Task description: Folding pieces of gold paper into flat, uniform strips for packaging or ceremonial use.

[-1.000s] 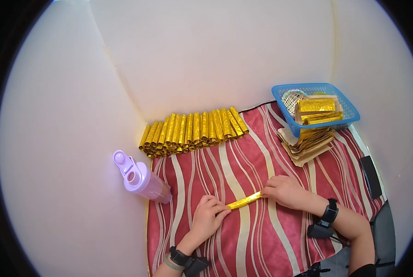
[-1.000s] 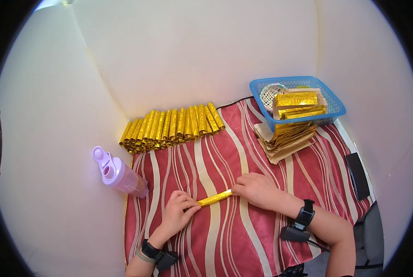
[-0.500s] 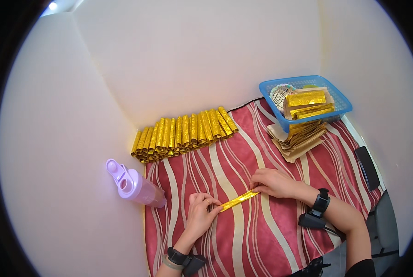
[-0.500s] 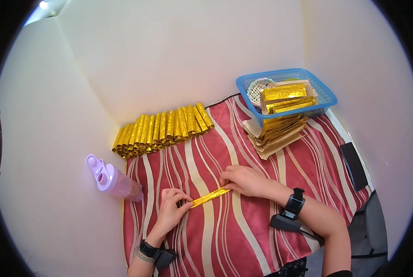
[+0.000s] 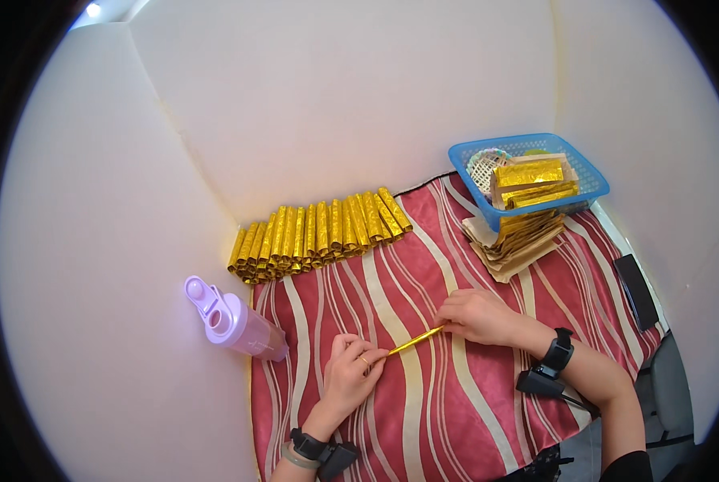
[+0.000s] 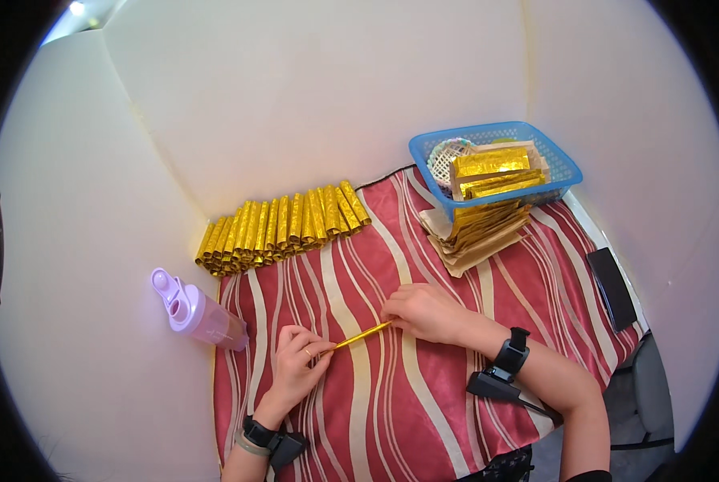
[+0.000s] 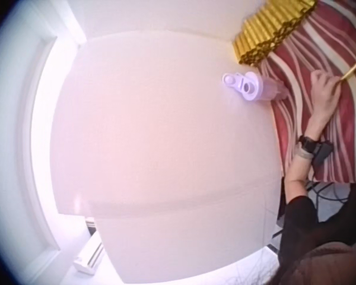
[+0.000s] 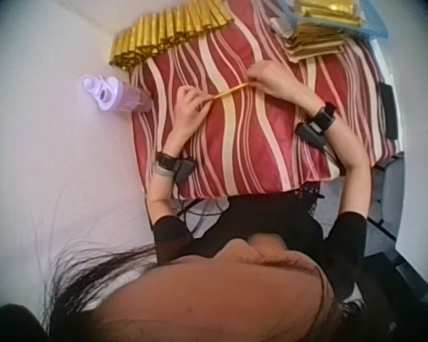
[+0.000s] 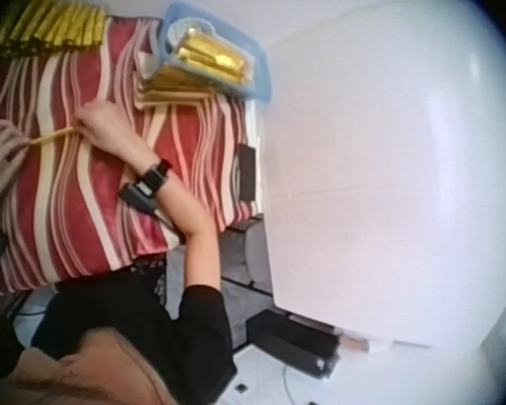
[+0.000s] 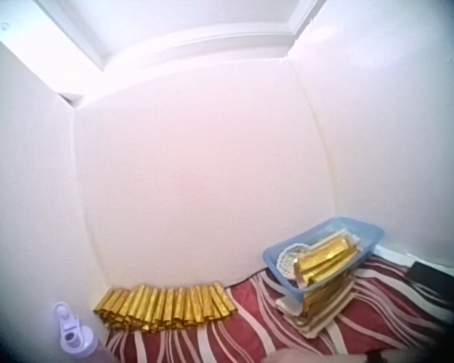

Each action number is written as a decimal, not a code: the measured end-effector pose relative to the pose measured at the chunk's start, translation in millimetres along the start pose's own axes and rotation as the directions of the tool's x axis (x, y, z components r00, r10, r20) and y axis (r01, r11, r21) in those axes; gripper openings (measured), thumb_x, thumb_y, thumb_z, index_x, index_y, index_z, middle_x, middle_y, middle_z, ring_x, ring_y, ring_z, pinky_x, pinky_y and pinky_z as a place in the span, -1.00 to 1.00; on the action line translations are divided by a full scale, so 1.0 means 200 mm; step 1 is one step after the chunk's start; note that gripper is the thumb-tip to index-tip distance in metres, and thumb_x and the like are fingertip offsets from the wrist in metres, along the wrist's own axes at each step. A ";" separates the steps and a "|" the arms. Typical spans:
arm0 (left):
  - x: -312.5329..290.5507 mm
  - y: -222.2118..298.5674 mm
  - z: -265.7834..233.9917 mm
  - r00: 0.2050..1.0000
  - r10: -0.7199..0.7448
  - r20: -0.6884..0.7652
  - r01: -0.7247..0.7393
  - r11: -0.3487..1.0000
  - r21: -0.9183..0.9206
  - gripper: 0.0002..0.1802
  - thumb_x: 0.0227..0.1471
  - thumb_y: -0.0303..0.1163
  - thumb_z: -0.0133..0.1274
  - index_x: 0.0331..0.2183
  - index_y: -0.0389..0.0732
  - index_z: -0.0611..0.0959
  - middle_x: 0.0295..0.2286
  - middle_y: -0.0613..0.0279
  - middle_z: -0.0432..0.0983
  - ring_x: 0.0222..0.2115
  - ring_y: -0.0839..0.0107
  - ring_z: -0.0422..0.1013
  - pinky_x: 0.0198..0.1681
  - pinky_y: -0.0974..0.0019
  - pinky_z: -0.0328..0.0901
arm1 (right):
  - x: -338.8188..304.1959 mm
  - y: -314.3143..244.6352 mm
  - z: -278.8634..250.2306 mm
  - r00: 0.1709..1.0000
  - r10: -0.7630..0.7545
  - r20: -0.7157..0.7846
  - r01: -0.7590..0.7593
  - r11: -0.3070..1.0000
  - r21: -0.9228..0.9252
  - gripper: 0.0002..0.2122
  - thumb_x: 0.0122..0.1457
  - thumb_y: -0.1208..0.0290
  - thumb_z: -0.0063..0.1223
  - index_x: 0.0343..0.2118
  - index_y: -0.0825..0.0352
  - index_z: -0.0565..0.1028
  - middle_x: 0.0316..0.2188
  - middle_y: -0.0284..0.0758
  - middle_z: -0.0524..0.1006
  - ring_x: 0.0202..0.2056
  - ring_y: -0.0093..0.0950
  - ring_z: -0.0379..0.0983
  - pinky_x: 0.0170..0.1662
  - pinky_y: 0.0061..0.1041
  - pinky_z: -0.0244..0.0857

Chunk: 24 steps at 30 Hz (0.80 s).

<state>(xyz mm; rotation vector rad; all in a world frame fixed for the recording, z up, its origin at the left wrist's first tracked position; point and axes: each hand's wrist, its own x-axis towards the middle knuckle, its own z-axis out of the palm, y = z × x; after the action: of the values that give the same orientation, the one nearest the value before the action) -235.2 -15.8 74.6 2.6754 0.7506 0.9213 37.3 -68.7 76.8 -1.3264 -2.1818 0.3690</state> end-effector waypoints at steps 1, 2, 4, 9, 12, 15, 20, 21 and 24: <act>0.00 0.01 0.00 0.999 0.045 0.003 -0.045 0.997 0.067 -0.81 -0.22 -0.50 0.24 -0.41 -0.15 0.66 -0.47 0.33 0.48 -0.29 0.31 0.36 -0.34 0.31 0.35 | 0.00 0.01 0.01 0.996 -0.072 -0.054 0.068 0.995 -0.067 -0.91 -0.03 0.46 0.16 -0.44 0.29 0.50 -0.45 -0.34 0.48 -0.30 -0.32 0.44 -0.26 -0.34 0.33; 0.00 0.02 0.00 0.999 0.047 0.005 -0.047 0.997 0.064 -0.81 -0.22 -0.50 0.24 -0.41 -0.15 0.66 -0.47 0.33 0.48 -0.29 0.31 0.36 -0.34 0.31 0.35 | 0.00 0.02 0.02 0.984 -0.147 -0.103 0.132 0.982 -0.138 -0.91 -0.04 0.47 0.16 -0.44 0.28 0.50 -0.45 -0.35 0.48 -0.31 -0.33 0.44 -0.27 -0.35 0.34; -0.01 0.04 0.01 0.989 0.121 0.086 -0.127 0.989 0.070 -0.81 -0.28 -0.53 0.27 -0.47 -0.18 0.64 -0.46 0.32 0.49 -0.32 0.31 0.38 -0.37 0.30 0.34 | 0.00 0.05 0.04 0.987 -0.149 -0.062 0.142 0.984 -0.105 -0.91 -0.05 0.47 0.16 -0.45 0.27 0.50 -0.45 -0.36 0.48 -0.31 -0.34 0.44 -0.27 -0.36 0.34; 0.00 0.03 0.01 0.979 0.025 0.201 -0.011 0.997 -0.073 -0.82 -0.23 -0.49 0.27 -0.44 -0.18 0.64 -0.46 0.31 0.48 -0.33 0.31 0.38 -0.34 0.28 0.34 | -0.01 0.07 0.02 0.984 -0.172 0.047 0.175 0.983 -0.053 -0.90 -0.02 0.45 0.15 -0.41 0.26 0.52 -0.45 -0.37 0.48 -0.32 -0.38 0.42 -0.28 -0.41 0.34; 0.02 0.00 0.02 0.968 0.036 0.246 -0.005 0.992 -0.127 -0.82 -0.17 -0.45 0.24 -0.39 -0.17 0.65 -0.47 0.32 0.46 -0.34 0.30 0.37 -0.31 0.28 0.33 | -0.03 0.05 0.02 0.985 -0.161 0.063 0.169 0.974 -0.149 -0.86 -0.03 0.45 0.11 -0.36 0.24 0.54 -0.41 -0.41 0.49 -0.28 -0.41 0.44 -0.26 -0.42 0.37; 0.06 -0.01 0.03 0.952 0.062 0.300 -0.028 0.993 -0.116 -0.78 -0.11 -0.41 0.20 -0.30 -0.13 0.66 -0.45 0.34 0.45 -0.34 0.30 0.34 -0.27 0.28 0.31 | -0.02 0.06 0.03 0.927 -0.375 0.023 0.365 0.883 -0.294 -0.81 -0.05 0.45 0.05 -0.32 0.25 0.56 -0.41 -0.42 0.47 -0.28 -0.45 0.42 -0.26 -0.47 0.38; 0.08 -0.05 0.07 0.924 0.137 0.357 -0.095 0.987 -0.133 -0.64 -0.12 -0.45 0.20 -0.17 -0.08 0.67 -0.41 0.30 0.47 -0.29 0.28 0.30 -0.18 0.29 0.26 | -0.03 0.04 0.02 0.879 -0.470 0.077 0.461 0.801 -0.381 -0.78 -0.10 0.44 0.02 -0.34 0.29 0.55 -0.43 -0.42 0.39 -0.28 -0.47 0.37 -0.27 -0.56 0.38; 0.08 -0.05 0.08 0.932 0.163 0.323 -0.117 0.981 -0.157 -0.62 -0.10 -0.45 0.19 -0.14 -0.06 0.66 -0.33 0.29 0.49 -0.22 0.24 0.29 -0.11 0.26 0.25 | -0.03 0.05 0.02 0.880 -0.469 0.077 0.460 0.801 -0.382 -0.78 -0.10 0.44 0.02 -0.34 0.29 0.55 -0.43 -0.42 0.39 -0.28 -0.47 0.37 -0.27 -0.56 0.38; 0.09 -0.06 0.09 0.923 0.208 0.324 -0.153 0.970 -0.187 -0.58 -0.06 -0.45 0.15 -0.07 -0.03 0.62 -0.14 0.32 0.49 -0.06 0.13 0.24 0.05 0.15 0.17 | -0.03 0.06 0.04 0.883 -0.460 0.096 0.458 0.797 -0.395 -0.79 -0.11 0.44 0.03 -0.35 0.28 0.55 -0.41 -0.42 0.40 -0.28 -0.47 0.37 -0.26 -0.55 0.39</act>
<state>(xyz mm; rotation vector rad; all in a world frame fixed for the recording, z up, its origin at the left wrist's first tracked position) -217.2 3.2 64.8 2.6883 0.3426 0.5008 42.9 -67.5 64.0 -0.9232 -2.5709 -0.2994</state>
